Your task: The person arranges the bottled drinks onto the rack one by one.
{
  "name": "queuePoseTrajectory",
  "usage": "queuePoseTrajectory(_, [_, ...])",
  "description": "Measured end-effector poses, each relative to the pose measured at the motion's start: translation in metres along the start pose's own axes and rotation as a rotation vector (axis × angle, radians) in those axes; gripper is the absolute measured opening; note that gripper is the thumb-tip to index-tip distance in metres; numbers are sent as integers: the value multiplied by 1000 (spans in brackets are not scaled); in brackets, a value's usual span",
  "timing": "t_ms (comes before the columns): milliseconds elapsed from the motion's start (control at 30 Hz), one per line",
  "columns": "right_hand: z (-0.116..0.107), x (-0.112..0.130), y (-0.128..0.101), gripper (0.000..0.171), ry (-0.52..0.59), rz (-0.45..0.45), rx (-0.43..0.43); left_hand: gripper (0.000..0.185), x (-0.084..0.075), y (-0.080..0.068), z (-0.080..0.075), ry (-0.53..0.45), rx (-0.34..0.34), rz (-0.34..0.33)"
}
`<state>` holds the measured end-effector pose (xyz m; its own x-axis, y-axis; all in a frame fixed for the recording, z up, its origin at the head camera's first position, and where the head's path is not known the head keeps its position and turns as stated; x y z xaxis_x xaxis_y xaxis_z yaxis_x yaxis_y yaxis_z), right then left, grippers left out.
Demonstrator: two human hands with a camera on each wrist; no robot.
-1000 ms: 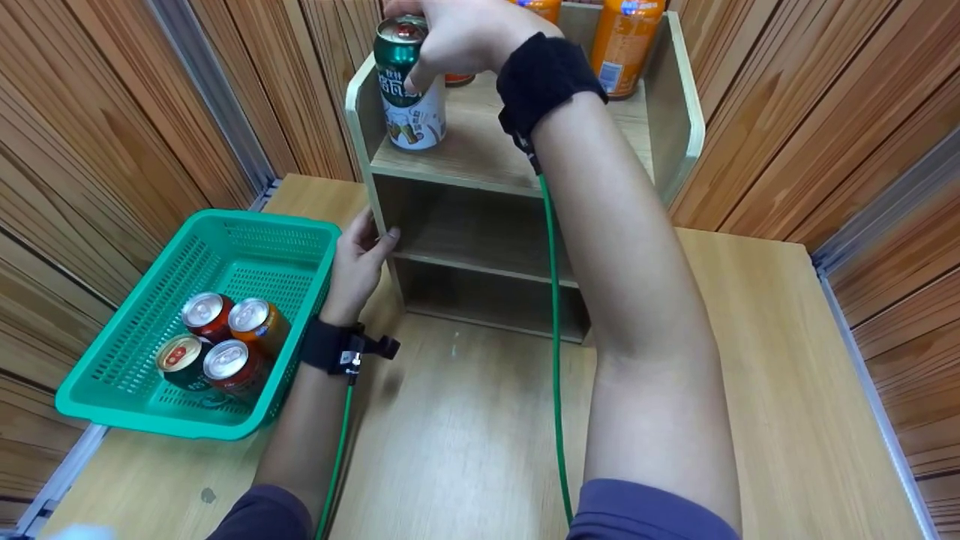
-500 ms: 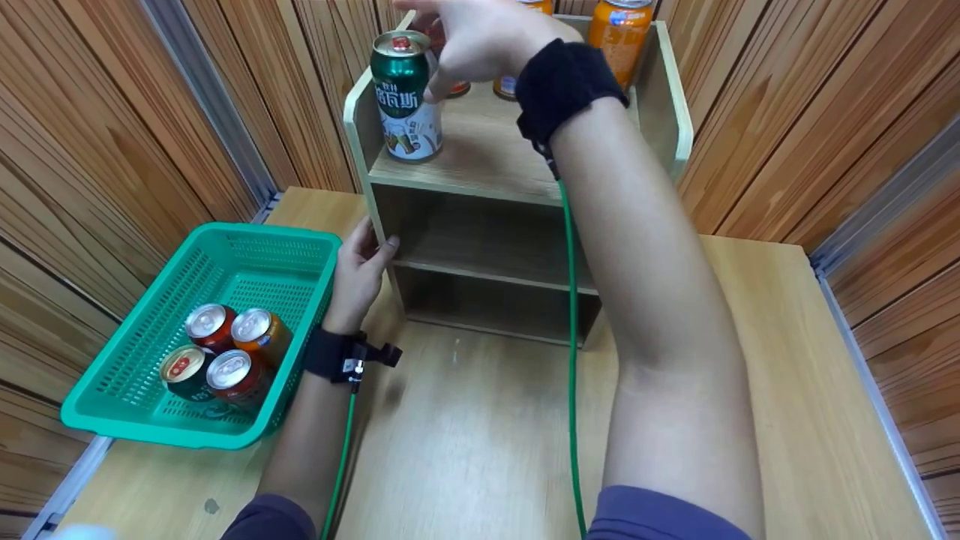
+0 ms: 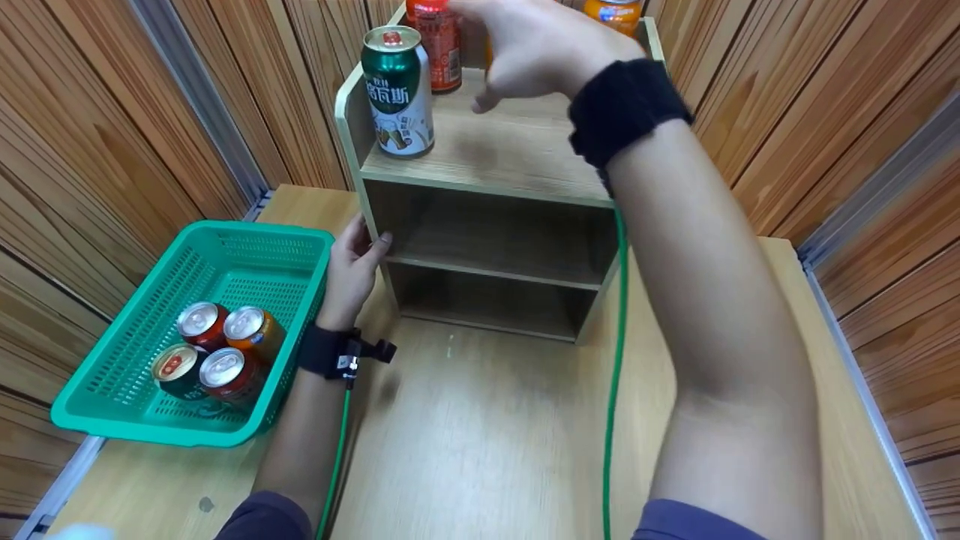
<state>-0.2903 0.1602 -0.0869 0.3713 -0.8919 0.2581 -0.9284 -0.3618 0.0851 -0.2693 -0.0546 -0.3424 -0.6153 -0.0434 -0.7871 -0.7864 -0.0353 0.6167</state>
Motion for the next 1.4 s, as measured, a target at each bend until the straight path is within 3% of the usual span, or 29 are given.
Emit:
queuePoseTrajectory(267, [-13, -22, -40, 79, -35, -42, -34, 47, 0, 0, 1, -21, 15, -17])
queuePoseTrajectory(500, [-19, -39, -84, 79, -56, -140, -195, 48, 0, 3, 2, -3, 19, -19])
queuePoseTrajectory(700, [-8, -48, -117, 87, 9, -260, -327, 48, 0, 4, 2, -8, 24, -13])
queuePoseTrajectory(1100, [11, -47, -169, 79, 179, -386, -464, 49, -1, 8, -7, -22, 3, -9])
queuePoseTrajectory(1233, [18, -56, -178, 70, 305, -399, -515, 49, -2, 8, -11, -6, -5, -17])
queuePoseTrajectory(1400, [33, -76, -185, 60, 792, -445, -595, 49, -3, 7, -13, -11, -4, -10])
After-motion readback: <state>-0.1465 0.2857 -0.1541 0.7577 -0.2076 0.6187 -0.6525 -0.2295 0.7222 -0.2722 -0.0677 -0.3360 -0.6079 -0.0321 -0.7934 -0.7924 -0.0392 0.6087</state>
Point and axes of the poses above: each hand's wrist, its own y-axis towards the middle knuckle, its own z-axis out of the palm, x = y × z, the point moved 4 cm from there along y, towards the middle knuckle, and after that the axes turned 7 degrees about z, right-handed, at the moved point
